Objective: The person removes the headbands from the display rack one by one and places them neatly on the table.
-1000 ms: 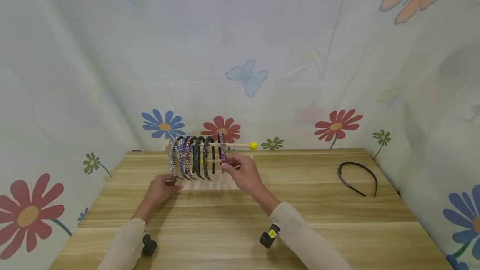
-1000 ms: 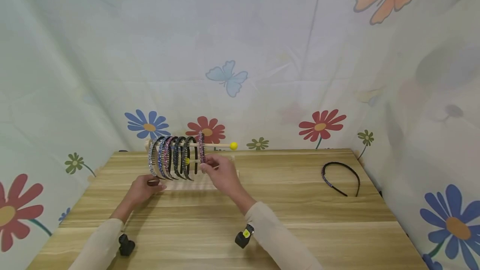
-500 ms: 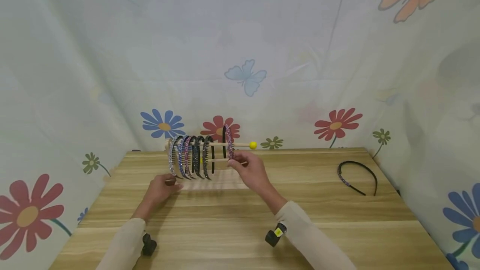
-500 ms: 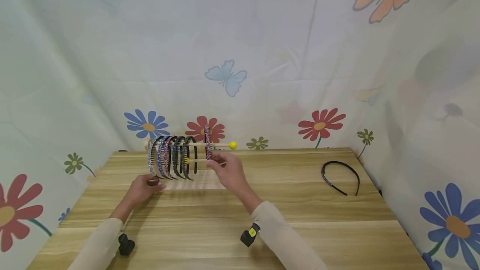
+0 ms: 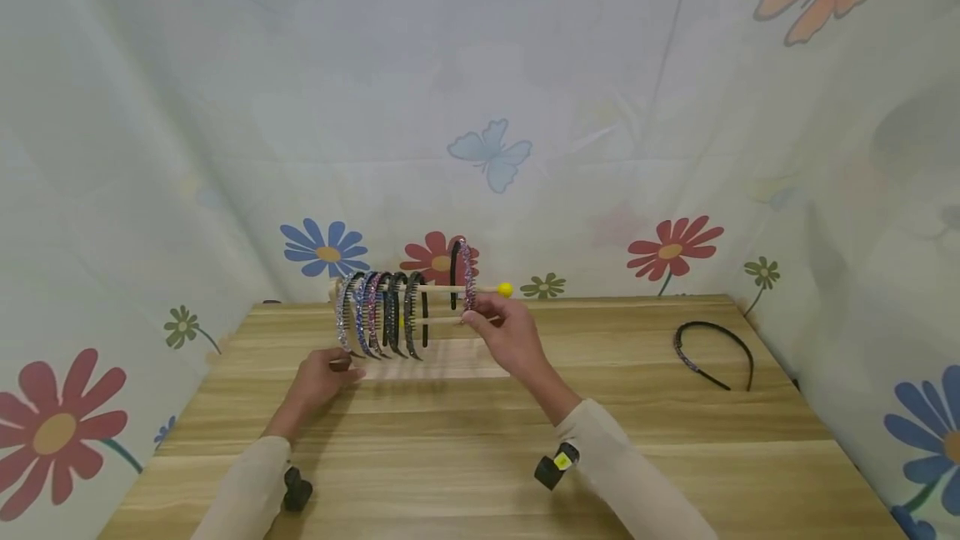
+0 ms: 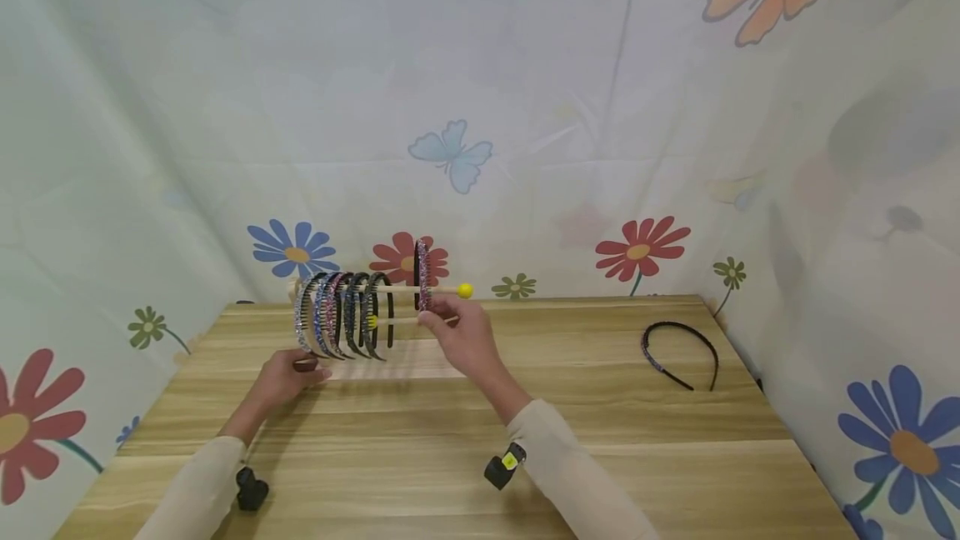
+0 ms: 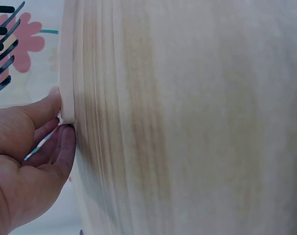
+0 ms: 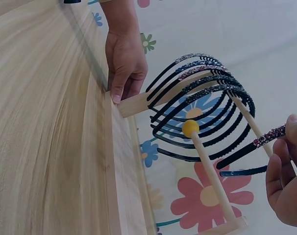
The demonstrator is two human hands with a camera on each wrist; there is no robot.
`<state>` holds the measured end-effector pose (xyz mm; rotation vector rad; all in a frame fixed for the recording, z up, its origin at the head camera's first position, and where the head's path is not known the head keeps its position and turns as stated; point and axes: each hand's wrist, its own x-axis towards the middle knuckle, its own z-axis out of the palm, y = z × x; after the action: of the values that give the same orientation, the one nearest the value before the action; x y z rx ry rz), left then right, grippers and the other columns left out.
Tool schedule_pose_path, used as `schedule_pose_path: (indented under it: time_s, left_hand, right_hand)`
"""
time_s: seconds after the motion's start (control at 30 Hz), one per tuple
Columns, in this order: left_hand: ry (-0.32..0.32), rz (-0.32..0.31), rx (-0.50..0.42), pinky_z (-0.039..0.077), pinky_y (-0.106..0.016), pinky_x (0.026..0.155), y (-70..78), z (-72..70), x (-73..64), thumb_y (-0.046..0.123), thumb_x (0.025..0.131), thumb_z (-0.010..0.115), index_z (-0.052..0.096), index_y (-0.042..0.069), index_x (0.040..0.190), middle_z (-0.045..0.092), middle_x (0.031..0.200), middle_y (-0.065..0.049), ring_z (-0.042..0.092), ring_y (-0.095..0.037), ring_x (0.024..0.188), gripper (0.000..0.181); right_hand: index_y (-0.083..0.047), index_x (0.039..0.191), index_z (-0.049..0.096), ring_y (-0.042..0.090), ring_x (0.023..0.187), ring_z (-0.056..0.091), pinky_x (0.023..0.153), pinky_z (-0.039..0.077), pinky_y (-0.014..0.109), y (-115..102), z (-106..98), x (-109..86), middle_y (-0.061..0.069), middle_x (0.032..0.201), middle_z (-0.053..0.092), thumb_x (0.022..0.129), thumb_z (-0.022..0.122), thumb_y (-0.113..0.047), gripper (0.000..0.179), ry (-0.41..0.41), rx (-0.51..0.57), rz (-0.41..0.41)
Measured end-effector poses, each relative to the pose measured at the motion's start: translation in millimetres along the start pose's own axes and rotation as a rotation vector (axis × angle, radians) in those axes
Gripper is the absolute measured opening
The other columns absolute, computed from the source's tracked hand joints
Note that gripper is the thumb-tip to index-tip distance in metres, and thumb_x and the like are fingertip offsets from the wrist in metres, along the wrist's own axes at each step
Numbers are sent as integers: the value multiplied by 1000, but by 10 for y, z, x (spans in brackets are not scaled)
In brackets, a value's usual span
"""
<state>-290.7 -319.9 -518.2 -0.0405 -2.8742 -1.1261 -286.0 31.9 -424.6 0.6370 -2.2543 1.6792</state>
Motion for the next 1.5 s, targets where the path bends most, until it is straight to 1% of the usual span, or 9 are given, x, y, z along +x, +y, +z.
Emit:
schedule_pose_path:
  time_s: [0.2,0.33,0.5,0.73,0.83,0.97,1.2,1.37,1.5]
  left_hand:
    - [1,-1,-11,54,-58,97,4,3,13,22,92,78,72,-3,108,70,120,-29,65,-46,117,30]
    - [-1,3,-8,55,-58,97,-21,8,25,23,93,78,72,-3,110,69,121,-29,65,-46,118,31]
    - [-2,13,-11,55,-58,96,-42,14,30,22,92,78,72,-3,108,69,120,-29,65,-47,116,30]
    - [3,19,-7,54,-59,98,-40,4,23,22,93,77,72,-3,111,69,121,-29,64,-47,117,31]
    - [5,21,-7,54,-58,97,-31,8,10,21,93,78,72,-3,109,70,120,-28,65,-47,117,29]
    - [6,26,-6,55,-58,96,-32,14,1,22,93,78,73,-1,105,70,119,-27,65,-45,117,26]
    - [2,26,-8,55,-58,97,-62,22,26,22,93,78,72,-2,107,69,121,-29,65,-47,116,28]
    - [1,33,-5,55,-59,96,-71,24,37,22,93,77,72,-2,106,69,121,-29,65,-47,116,27]
    - [-2,35,-8,54,-60,97,-77,22,43,22,93,77,72,-2,108,68,122,-30,64,-48,117,29]
  right_hand:
    - [-6,108,75,19,90,70,79,61,32,-41,-70,7,7,97,75,96,74,-19,18,22,4,-25]
    - [-7,109,75,19,92,69,81,61,34,-62,-120,5,6,98,75,96,74,-20,19,28,-4,-7]
    - [-6,113,74,21,93,70,81,61,37,-105,-201,1,7,100,75,96,73,-19,21,41,-18,-4]
    - [-4,110,74,20,90,69,80,61,34,-101,-297,6,8,98,75,95,74,-16,19,55,-14,11]
    - [-4,109,75,21,90,69,80,61,35,-91,-343,-6,9,98,75,95,75,-15,19,72,-18,21]
    - [-4,110,74,21,91,69,82,62,37,-79,-419,-16,8,99,74,95,75,-17,20,89,-50,31]
    - [-6,113,74,22,93,69,82,61,40,-66,-563,-46,7,100,75,96,73,-20,22,102,-101,36]
    - [-5,111,75,21,91,69,79,60,34,-45,-652,-48,7,98,75,96,74,-18,20,129,-99,14]
    - [-4,110,75,21,90,70,78,60,31,-31,-730,-50,8,97,75,95,75,-17,19,135,-94,-16]
